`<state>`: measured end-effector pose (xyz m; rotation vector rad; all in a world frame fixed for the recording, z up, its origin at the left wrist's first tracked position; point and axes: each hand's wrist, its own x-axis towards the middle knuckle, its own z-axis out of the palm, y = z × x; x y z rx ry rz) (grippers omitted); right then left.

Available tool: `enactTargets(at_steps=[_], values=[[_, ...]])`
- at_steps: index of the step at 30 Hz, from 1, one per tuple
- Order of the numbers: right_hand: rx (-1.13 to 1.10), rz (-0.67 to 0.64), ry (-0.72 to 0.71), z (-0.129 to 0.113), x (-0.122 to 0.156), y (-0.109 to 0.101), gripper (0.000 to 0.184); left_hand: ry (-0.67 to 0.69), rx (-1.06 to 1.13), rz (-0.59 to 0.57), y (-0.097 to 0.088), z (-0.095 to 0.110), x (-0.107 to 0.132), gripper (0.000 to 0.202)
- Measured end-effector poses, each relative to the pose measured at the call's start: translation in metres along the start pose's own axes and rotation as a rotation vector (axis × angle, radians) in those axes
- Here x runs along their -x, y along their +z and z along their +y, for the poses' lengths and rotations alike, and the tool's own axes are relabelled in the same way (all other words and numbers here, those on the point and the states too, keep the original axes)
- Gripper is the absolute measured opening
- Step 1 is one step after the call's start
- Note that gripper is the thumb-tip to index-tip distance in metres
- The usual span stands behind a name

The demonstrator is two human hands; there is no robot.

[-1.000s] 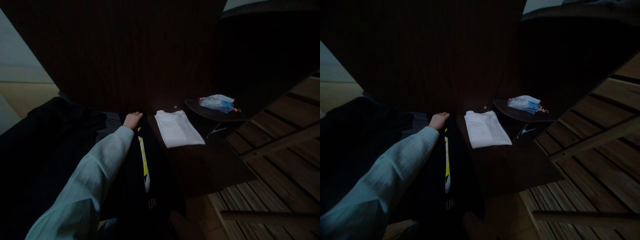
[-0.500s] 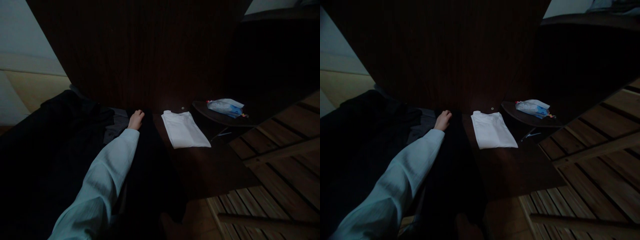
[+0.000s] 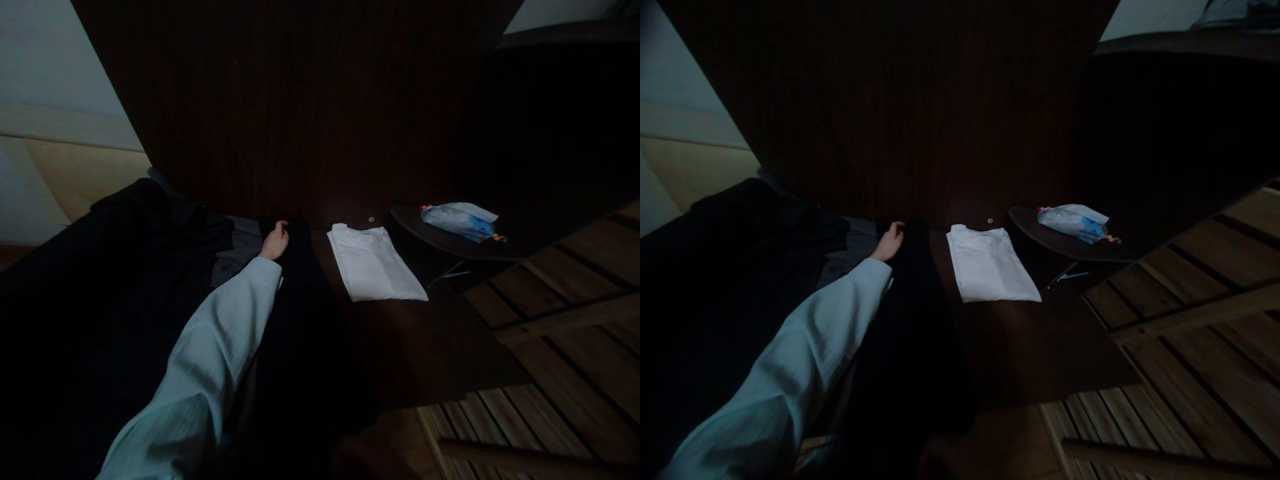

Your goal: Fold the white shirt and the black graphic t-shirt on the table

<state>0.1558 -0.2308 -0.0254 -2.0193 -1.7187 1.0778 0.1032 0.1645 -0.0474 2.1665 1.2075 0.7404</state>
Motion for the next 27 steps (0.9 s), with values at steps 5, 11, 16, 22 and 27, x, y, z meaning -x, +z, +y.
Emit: enactTargets(at_steps=[5, 11, 16, 22, 27], values=[[0.001, 0.368, 0.055, 0.011, -0.044, -0.055, 0.015, -0.053, 0.213, -0.038, -0.002, -0.001, -0.004, 0.055], [0.214, 0.313, 0.052, 0.015, -0.076, -0.048, 0.014, -0.271, 0.331, -0.193, -0.012, 0.008, -0.012, 0.064], [0.288, 0.081, -0.059, 0.006, -0.058, -0.043, 0.008, -0.294, 0.363, -0.351, -0.014, 0.022, -0.009, 0.033], [0.175, 0.072, -0.157, -0.004, -0.08, -0.061, 0.014, -0.265, 0.304, -0.328, 0.0, 0.034, -0.004, 0.036], [0.223, 0.312, -0.223, -0.01, -0.134, -0.058, 0.014, -0.211, 0.208, -0.166, 0.01, 0.03, -0.002, 0.032]])
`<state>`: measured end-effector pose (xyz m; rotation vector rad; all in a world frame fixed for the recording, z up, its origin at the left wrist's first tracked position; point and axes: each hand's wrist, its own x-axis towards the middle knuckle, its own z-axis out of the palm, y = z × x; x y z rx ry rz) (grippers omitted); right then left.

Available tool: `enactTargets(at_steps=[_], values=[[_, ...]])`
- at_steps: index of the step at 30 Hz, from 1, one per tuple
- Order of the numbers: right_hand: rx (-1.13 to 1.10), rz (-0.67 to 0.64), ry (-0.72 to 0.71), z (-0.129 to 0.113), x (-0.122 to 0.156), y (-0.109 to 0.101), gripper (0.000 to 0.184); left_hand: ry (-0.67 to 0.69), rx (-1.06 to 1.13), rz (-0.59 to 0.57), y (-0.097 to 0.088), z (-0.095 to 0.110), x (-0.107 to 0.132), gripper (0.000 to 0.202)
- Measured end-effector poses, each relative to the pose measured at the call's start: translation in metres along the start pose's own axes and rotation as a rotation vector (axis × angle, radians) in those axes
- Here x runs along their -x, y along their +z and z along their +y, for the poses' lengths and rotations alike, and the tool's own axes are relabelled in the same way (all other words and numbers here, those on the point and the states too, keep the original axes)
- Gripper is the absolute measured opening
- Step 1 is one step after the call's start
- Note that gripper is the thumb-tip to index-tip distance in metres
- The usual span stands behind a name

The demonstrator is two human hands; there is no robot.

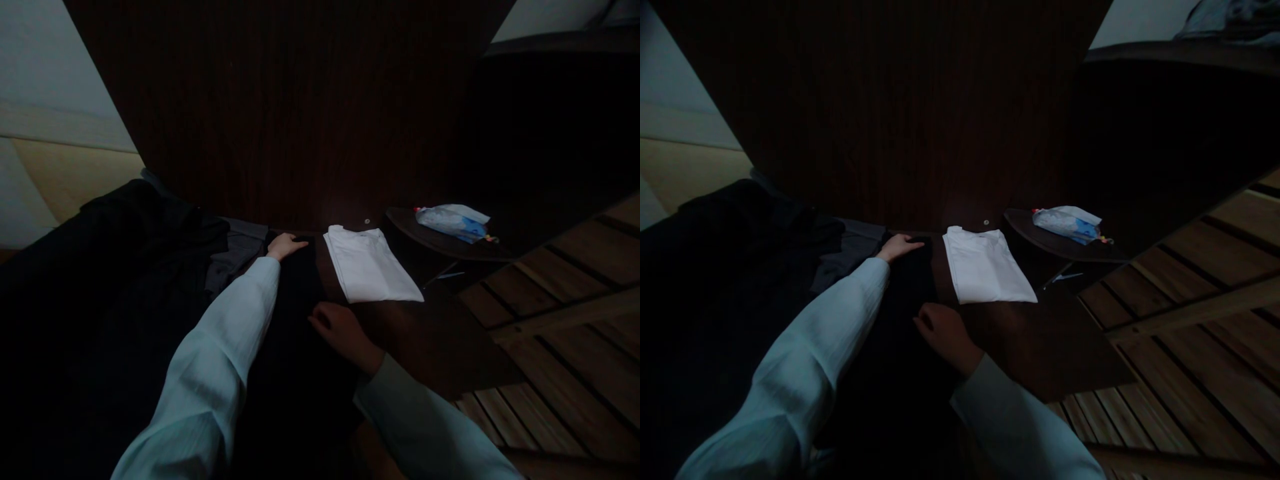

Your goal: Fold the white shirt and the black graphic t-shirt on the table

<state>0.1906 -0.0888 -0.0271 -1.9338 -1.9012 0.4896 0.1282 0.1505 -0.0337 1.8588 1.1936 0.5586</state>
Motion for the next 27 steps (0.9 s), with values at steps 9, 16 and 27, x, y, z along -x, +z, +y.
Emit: enactTargets(at_steps=[9, 16, 27], values=[[0.084, 0.051, -0.035, 0.005, -0.003, 0.019, 0.015, 0.053, 0.567, -0.114, 0.018, 0.008, 0.002, 0.023], [0.058, 0.056, 0.005, 0.006, -0.004, 0.018, 0.016, 0.095, 0.638, 0.109, 0.026, 0.004, -0.005, 0.011], [0.045, 0.053, 0.029, 0.006, -0.004, 0.016, 0.016, 0.461, -0.355, 0.225, 0.008, 0.04, 0.021, 0.024]])
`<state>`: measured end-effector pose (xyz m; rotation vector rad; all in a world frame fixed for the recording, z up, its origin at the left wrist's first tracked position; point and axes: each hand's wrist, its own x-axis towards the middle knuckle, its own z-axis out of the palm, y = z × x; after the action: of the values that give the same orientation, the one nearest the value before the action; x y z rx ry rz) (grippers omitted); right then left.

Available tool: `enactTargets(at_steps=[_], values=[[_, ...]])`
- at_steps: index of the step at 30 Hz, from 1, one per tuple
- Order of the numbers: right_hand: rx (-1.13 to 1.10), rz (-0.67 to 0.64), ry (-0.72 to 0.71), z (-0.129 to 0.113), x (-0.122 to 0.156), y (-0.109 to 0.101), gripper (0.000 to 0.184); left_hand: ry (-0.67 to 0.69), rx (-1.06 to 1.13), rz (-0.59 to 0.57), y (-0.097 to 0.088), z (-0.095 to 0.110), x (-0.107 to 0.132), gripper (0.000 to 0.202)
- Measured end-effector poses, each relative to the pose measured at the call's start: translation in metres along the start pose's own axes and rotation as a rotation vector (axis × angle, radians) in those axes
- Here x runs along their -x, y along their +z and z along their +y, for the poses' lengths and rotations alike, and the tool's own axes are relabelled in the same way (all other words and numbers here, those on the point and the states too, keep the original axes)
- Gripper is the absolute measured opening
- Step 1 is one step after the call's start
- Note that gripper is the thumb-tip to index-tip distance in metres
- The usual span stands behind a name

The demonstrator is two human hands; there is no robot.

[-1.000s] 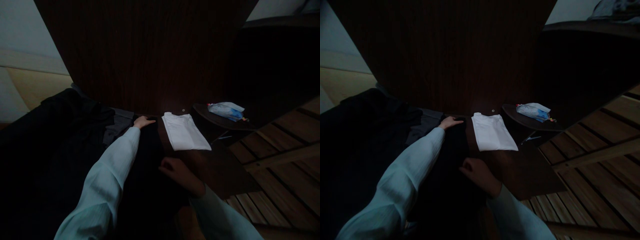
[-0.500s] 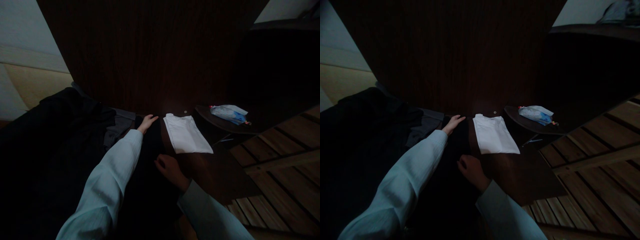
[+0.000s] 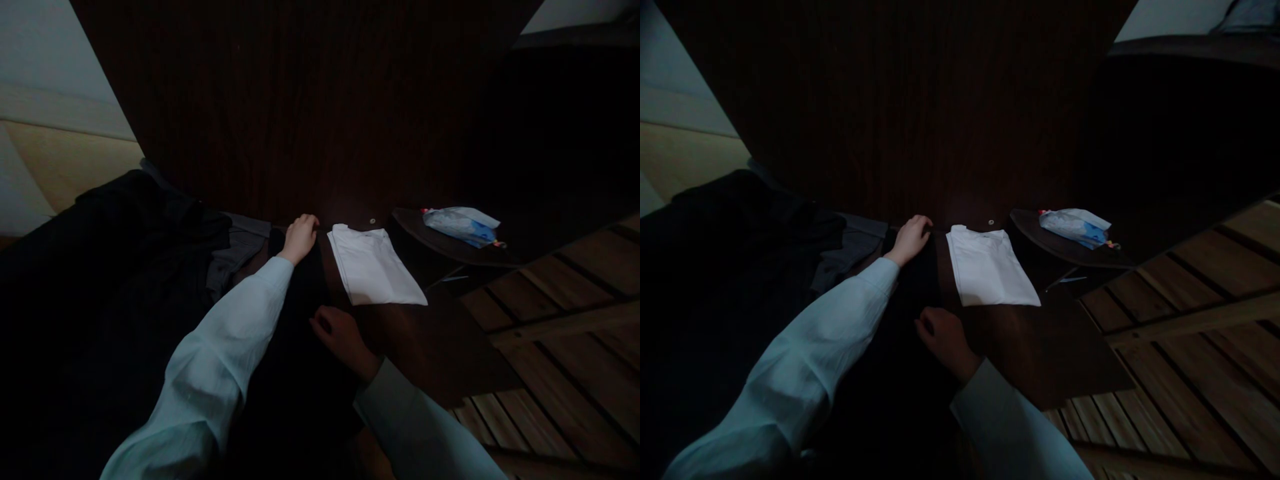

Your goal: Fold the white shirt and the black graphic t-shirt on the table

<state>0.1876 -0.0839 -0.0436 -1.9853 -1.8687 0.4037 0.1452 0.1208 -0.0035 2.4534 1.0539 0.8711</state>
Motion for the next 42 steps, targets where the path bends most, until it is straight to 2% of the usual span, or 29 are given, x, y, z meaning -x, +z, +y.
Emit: enactTargets(at_steps=[2, 4, 8, 11, 14, 17, 20, 23, 25, 27, 32, 37, 42], values=[[-0.002, 0.018, 0.025, 0.0, 0.0, 0.001, 0.017, 0.033, -0.103, -0.136, -0.012, 0.008, -0.001, 0.023], [-0.028, 0.043, 0.05, 0.0, 0.002, 0.001, 0.018, -0.007, -0.144, -0.227, -0.025, 0.005, -0.006, 0.025], [-0.146, 0.071, 0.082, -0.006, 0.005, -0.007, 0.016, -0.163, -0.128, -0.275, -0.049, -0.034, -0.016, 0.027], [-0.213, 0.118, 0.03, -0.013, -0.01, -0.031, 0.013, -0.215, -0.087, -0.241, -0.059, -0.066, -0.018, 0.028], [-0.173, 0.294, -0.03, -0.006, -0.051, -0.058, 0.01, -0.224, -0.068, -0.217, -0.058, -0.081, -0.016, 0.029], [-0.125, 0.419, -0.102, 0.016, -0.112, -0.067, 0.013, -0.243, -0.102, -0.339, -0.052, -0.083, -0.013, 0.03], [-0.172, 0.363, -0.054, 0.037, -0.165, -0.054, 0.03, -0.241, -0.111, -0.395, -0.046, -0.082, -0.011, 0.033], [-0.203, 0.259, -0.002, 0.048, -0.194, -0.031, 0.029, -0.223, -0.1, -0.384, -0.043, -0.084, -0.009, 0.03], [-0.216, 0.232, 0.002, 0.052, -0.2, -0.019, 0.023, -0.221, -0.098, -0.381, -0.042, -0.086, -0.008, 0.025], [-0.234, 0.259, 0.007, 0.054, -0.2, -0.011, 0.022, -0.225, -0.095, -0.374, -0.041, -0.088, -0.007, 0.02], [-0.358, 0.263, -0.018, 0.059, -0.198, -0.005, 0.02, -0.245, -0.072, -0.365, -0.039, -0.091, -0.007, 0.015], [-0.415, 0.258, -0.002, 0.062, -0.204, -0.01, 0.014, -0.301, -0.085, -0.352, -0.039, -0.091, -0.009, 0.018], [-0.44, 0.348, 0.034, 0.065, -0.205, -0.028, 0.017, -0.337, -0.109, -0.314, -0.04, -0.089, -0.009, 0.019]])
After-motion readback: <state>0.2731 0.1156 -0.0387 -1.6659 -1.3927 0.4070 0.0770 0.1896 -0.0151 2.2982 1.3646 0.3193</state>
